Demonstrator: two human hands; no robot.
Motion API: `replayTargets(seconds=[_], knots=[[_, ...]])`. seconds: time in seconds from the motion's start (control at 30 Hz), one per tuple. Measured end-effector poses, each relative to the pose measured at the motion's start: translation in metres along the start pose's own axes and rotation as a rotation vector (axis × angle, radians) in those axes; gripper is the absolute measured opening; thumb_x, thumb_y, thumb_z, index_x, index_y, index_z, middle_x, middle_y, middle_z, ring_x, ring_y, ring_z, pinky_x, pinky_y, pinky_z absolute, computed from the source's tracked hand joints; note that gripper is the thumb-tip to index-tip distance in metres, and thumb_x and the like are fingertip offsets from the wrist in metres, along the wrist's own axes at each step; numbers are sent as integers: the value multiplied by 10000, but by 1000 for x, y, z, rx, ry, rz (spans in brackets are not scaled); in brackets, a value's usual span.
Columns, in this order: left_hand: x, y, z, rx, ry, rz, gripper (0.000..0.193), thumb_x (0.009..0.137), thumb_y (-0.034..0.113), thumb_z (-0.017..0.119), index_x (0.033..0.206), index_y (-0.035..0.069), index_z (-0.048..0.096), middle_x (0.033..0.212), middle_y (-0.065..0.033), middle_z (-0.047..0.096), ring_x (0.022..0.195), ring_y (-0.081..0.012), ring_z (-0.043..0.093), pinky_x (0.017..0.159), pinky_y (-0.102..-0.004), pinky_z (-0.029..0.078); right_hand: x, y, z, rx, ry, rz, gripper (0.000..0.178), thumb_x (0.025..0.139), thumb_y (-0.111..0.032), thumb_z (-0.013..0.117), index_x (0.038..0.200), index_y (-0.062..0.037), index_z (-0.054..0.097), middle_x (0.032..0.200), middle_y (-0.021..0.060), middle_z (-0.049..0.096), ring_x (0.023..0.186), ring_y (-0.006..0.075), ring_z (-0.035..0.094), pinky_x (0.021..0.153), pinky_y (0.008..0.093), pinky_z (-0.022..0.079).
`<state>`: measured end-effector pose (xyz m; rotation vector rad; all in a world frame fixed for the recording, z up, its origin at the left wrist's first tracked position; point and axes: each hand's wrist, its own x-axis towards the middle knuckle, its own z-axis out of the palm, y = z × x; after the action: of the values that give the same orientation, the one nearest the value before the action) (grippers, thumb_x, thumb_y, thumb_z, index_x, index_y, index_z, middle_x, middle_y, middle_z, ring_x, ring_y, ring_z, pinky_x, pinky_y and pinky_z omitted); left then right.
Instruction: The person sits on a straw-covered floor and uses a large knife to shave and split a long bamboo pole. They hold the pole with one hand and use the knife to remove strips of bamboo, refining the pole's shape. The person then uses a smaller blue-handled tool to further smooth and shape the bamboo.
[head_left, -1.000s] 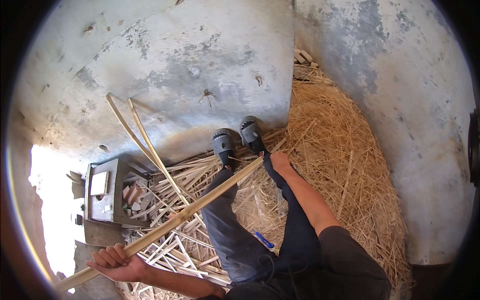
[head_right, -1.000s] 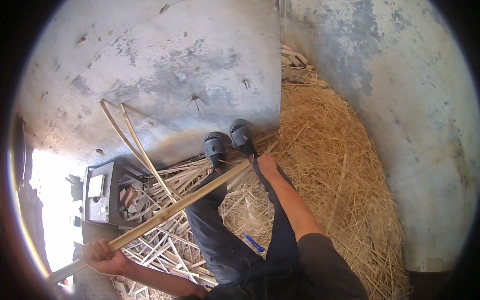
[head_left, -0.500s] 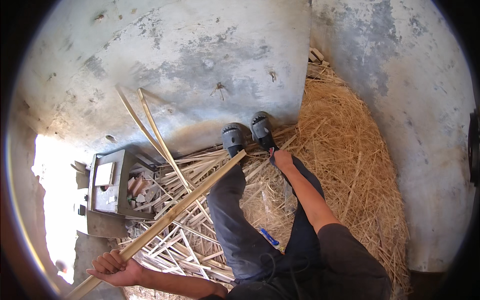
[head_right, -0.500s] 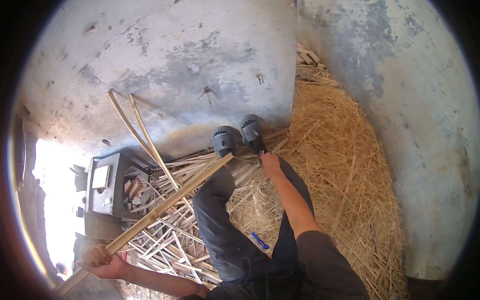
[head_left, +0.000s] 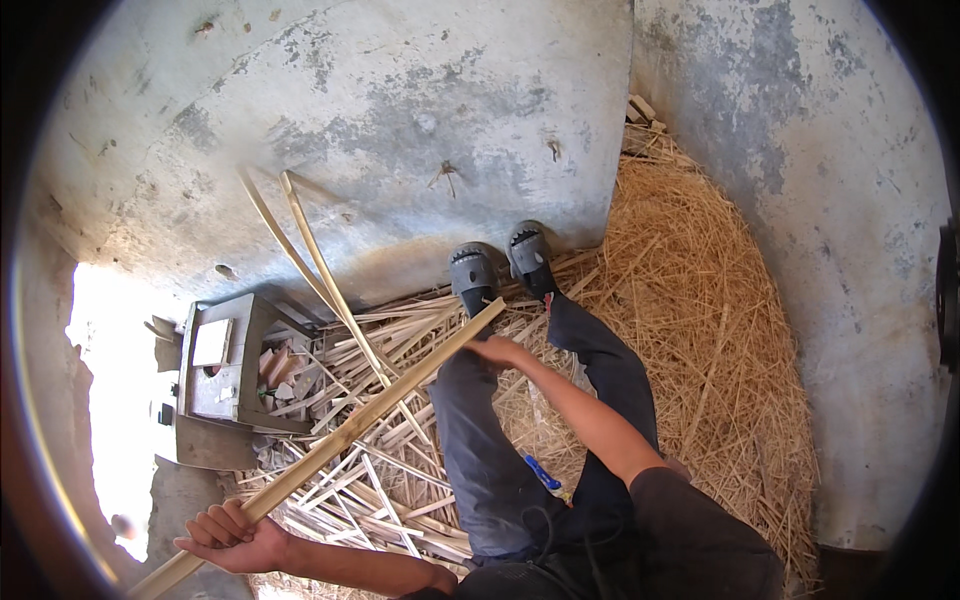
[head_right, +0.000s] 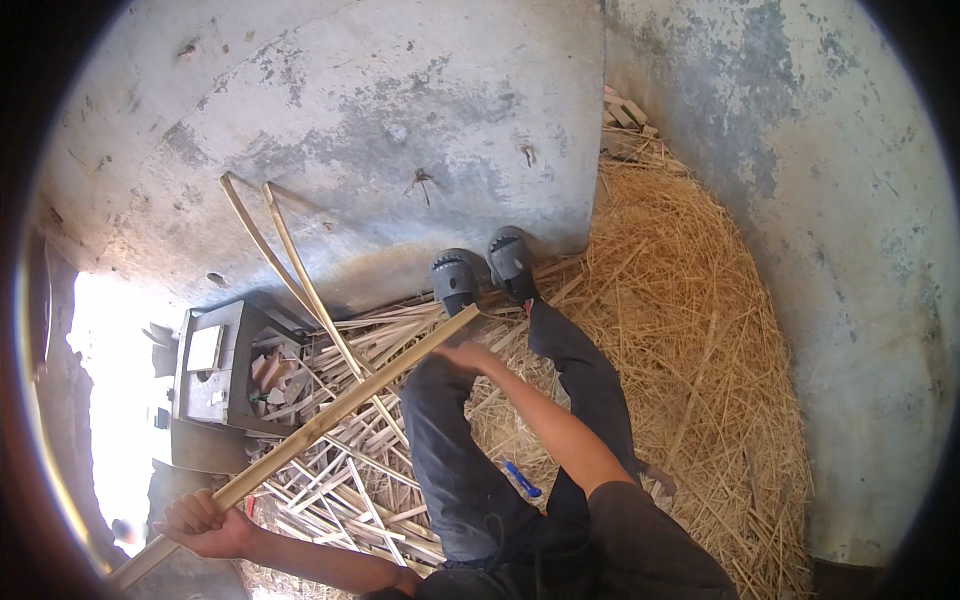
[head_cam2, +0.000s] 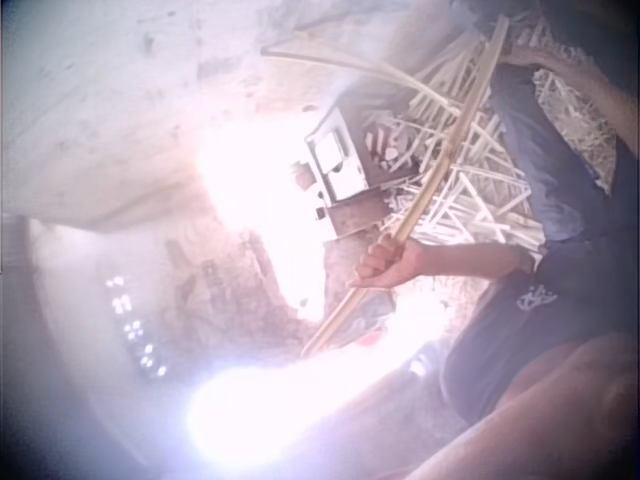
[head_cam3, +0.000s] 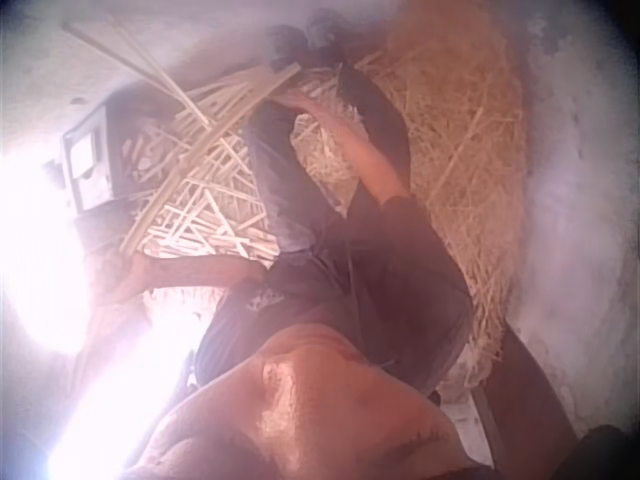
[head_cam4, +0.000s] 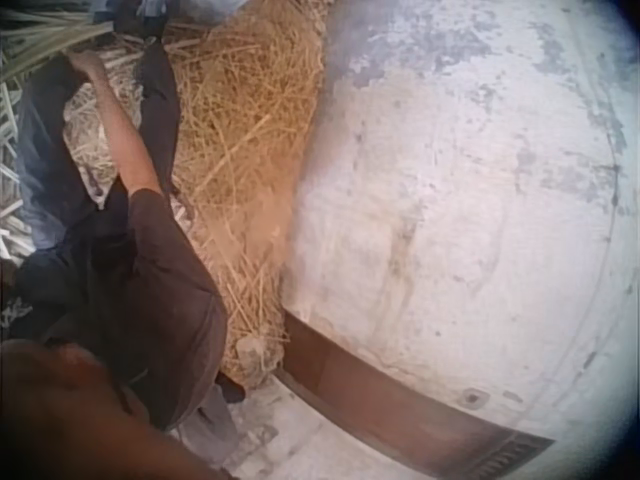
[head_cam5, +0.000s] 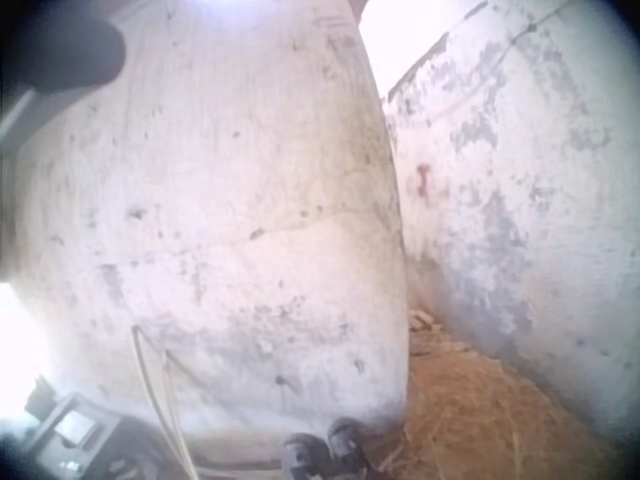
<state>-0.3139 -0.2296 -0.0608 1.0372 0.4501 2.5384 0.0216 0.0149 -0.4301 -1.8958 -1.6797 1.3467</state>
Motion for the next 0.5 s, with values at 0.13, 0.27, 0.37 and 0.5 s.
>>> replayTargets(seconds=[0.13, 0.27, 0.37, 0.5], knots=[[2, -7, 16, 69, 122, 14, 517, 1146, 353, 370, 675, 185, 240, 568, 47, 169, 449, -75, 106, 395, -259, 120, 7, 0, 17, -57, 276, -228, 487, 932, -434, 598, 847, 21, 747, 845, 258, 727, 839, 437, 714, 767, 508, 567], [2, 6, 10, 60, 116, 54, 522, 1146, 352, 368, 667, 185, 248, 568, 49, 172, 452, -74, 111, 405, -256, 122, 26, -17, 9, -8, 439, -219, 372, 935, -332, 591, 986, 0, 749, 966, 308, 710, 970, 466, 694, 909, 571, 534], [12, 17, -10, 21, 14, 58, 524, 1146, 349, 366, 660, 186, 255, 567, 50, 175, 452, -74, 116, 412, -255, 127, 41, -11, -4, 26, 584, -100, 378, 958, -328, 556, 969, 1, 743, 957, 303, 708, 944, 461, 697, 885, 576, 536], [19, 24, -23, -54, -175, -17, 524, 1146, 342, 363, 656, 188, 259, 562, 48, 181, 450, -74, 120, 415, -257, 132, 45, 45, 36, 325, 632, -6, 413, 987, -354, 537, 1012, 12, 725, 983, 269, 723, 920, 458, 697, 846, 562, 533]])
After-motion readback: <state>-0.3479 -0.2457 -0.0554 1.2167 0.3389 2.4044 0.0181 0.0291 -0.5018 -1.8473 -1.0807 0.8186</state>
